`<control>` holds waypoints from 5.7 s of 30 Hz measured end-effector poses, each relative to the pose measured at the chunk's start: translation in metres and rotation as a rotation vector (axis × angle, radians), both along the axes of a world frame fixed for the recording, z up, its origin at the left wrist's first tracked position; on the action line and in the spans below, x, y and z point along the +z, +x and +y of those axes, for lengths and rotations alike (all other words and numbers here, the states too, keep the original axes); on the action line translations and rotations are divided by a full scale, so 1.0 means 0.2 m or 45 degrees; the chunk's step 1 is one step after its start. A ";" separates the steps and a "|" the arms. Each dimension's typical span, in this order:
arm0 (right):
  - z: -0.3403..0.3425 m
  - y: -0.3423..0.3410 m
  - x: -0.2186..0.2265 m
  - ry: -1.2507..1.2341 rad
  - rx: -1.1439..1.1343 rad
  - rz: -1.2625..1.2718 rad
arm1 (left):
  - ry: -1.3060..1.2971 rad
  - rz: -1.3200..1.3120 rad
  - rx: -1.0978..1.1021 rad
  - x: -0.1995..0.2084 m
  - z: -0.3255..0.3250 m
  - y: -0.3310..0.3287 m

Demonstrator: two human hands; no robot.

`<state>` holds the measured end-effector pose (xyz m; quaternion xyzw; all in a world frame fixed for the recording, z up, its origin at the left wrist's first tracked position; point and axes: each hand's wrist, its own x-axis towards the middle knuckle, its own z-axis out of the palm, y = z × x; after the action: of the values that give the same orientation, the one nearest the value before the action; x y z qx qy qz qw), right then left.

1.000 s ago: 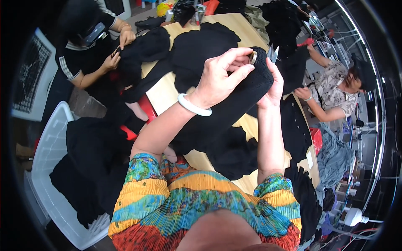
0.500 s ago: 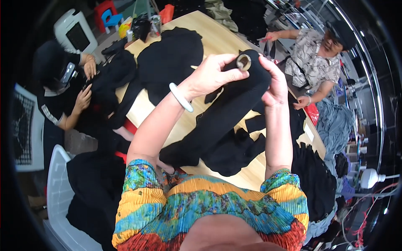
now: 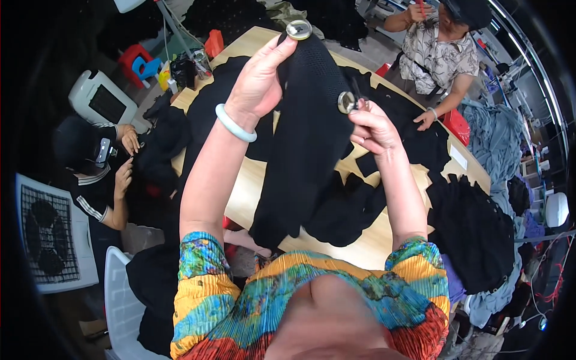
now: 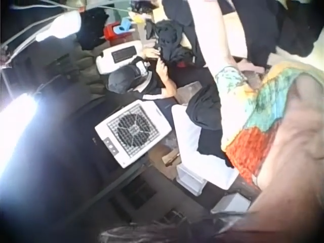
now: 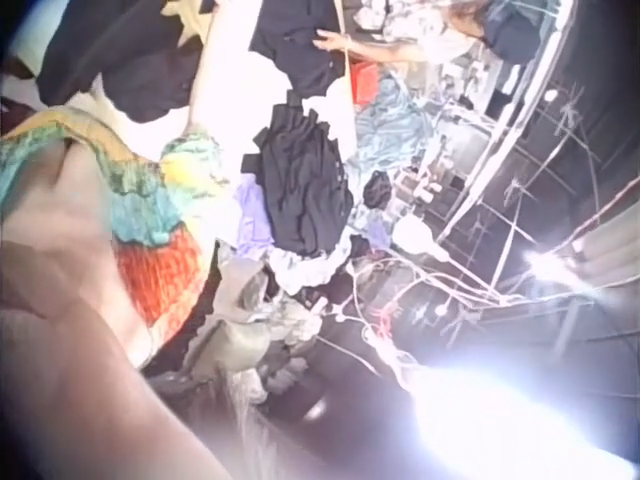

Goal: Trimming excess threads from black garments with gold eyelets using thread snips.

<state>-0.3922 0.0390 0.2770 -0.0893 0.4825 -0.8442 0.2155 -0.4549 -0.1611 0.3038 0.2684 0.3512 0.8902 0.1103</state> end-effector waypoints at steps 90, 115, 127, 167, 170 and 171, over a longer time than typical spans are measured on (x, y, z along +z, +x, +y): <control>0.51 -0.34 -0.21 0.655 -1.118 0.272 | 0.033 -0.706 -0.145 -0.21 1.04 -0.79; 0.28 1.36 -1.56 1.254 -0.618 -0.627 | -1.802 0.146 0.485 -1.83 0.02 1.04; 0.20 0.93 -1.59 1.490 -0.461 0.155 | -2.110 -0.449 0.244 -1.67 -0.21 1.73; -0.33 0.96 -1.87 1.963 0.441 0.423 | -2.522 -0.667 1.414 -1.20 -1.46 2.73; -0.54 1.02 -1.84 1.868 0.507 0.293 | -2.519 -0.474 1.815 -1.14 -1.42 2.78; -0.55 1.04 -1.86 1.854 0.521 0.311 | -2.550 -0.444 1.916 -1.10 -1.41 2.80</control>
<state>-0.1850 -0.0714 -0.0941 -0.1049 0.9114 -0.2406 0.3170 0.1059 -0.4428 0.0842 -0.3187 0.9157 0.1009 -0.2231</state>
